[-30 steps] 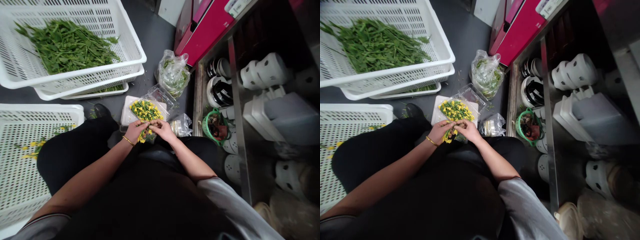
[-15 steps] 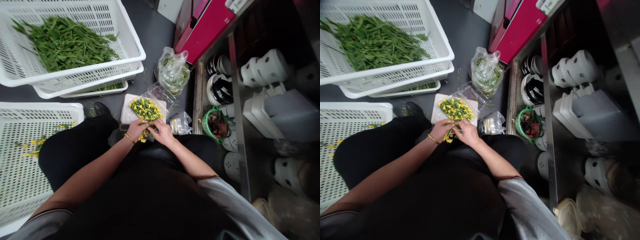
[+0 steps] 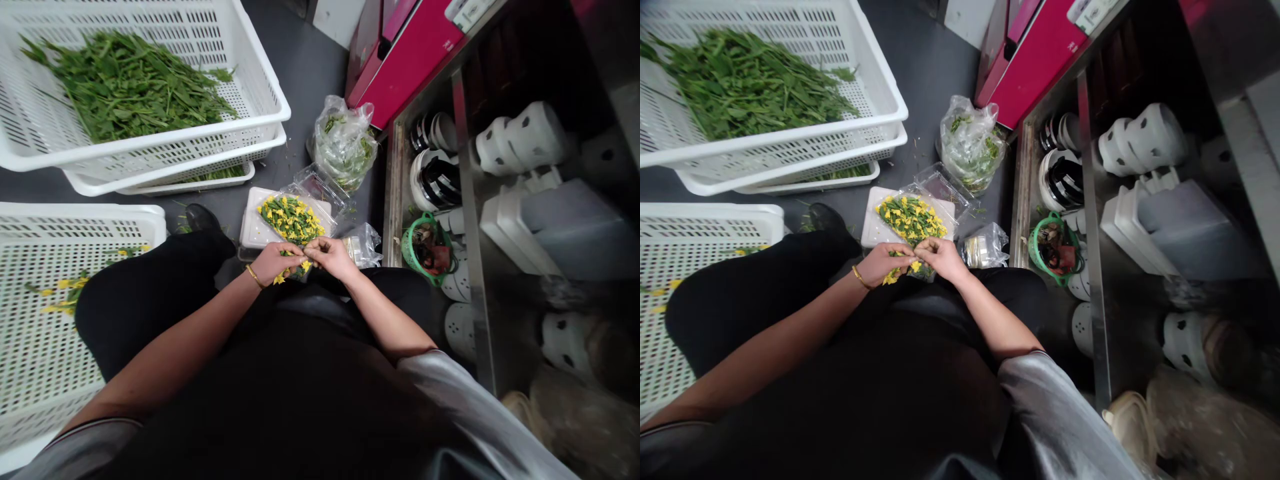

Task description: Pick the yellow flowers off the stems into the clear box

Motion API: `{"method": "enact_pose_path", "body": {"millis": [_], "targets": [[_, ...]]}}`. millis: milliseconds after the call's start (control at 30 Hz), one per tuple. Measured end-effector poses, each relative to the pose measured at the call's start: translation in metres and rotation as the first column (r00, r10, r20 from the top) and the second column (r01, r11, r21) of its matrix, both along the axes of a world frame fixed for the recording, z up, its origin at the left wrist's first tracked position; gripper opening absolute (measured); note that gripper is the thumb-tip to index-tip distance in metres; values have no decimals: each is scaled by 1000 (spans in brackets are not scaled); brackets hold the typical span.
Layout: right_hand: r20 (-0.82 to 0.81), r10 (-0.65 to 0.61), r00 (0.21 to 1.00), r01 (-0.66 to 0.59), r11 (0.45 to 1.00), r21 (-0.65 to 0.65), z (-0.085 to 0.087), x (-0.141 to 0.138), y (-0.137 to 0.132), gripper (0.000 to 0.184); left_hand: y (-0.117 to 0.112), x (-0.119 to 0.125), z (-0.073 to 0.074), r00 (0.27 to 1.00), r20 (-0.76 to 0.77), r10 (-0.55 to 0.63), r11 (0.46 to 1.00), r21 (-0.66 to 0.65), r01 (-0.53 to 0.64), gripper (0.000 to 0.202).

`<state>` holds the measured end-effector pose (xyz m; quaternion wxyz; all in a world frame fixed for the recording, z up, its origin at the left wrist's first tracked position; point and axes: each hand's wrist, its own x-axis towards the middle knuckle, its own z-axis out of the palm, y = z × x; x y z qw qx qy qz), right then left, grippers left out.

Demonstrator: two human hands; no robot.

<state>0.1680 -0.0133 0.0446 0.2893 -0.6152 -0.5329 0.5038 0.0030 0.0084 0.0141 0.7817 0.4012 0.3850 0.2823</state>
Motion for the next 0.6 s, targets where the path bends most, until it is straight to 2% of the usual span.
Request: {"method": "enact_pose_path", "body": {"millis": [67, 167, 367, 500, 600], "targets": [[-156, -14, 988, -7, 991, -132, -2, 2, -1, 26, -1, -2, 2, 997, -81, -17, 995, 94, 25, 11], [-249, -39, 968, -2, 987, -161, -6, 1, -5, 28, -3, -2, 3, 993, -114, -6, 990, 139, 22, 9], [-26, -86, 996, 88, 993, 73, -3, 0, -19, 24, -1, -1, 3, 985, 51, 165, 986, -47, -162, 14], [-37, -113, 993, 115, 992, 52, 2, 11, -17, 23, -1, -2, 7, 992, 87, 95, 995, -27, -93, 16], [-34, -12, 999, 12, 1000, 0, 5, 11, -16, 25, -2, -2, 8, 990, 112, 91, 996, -11, -90, 17]]}}
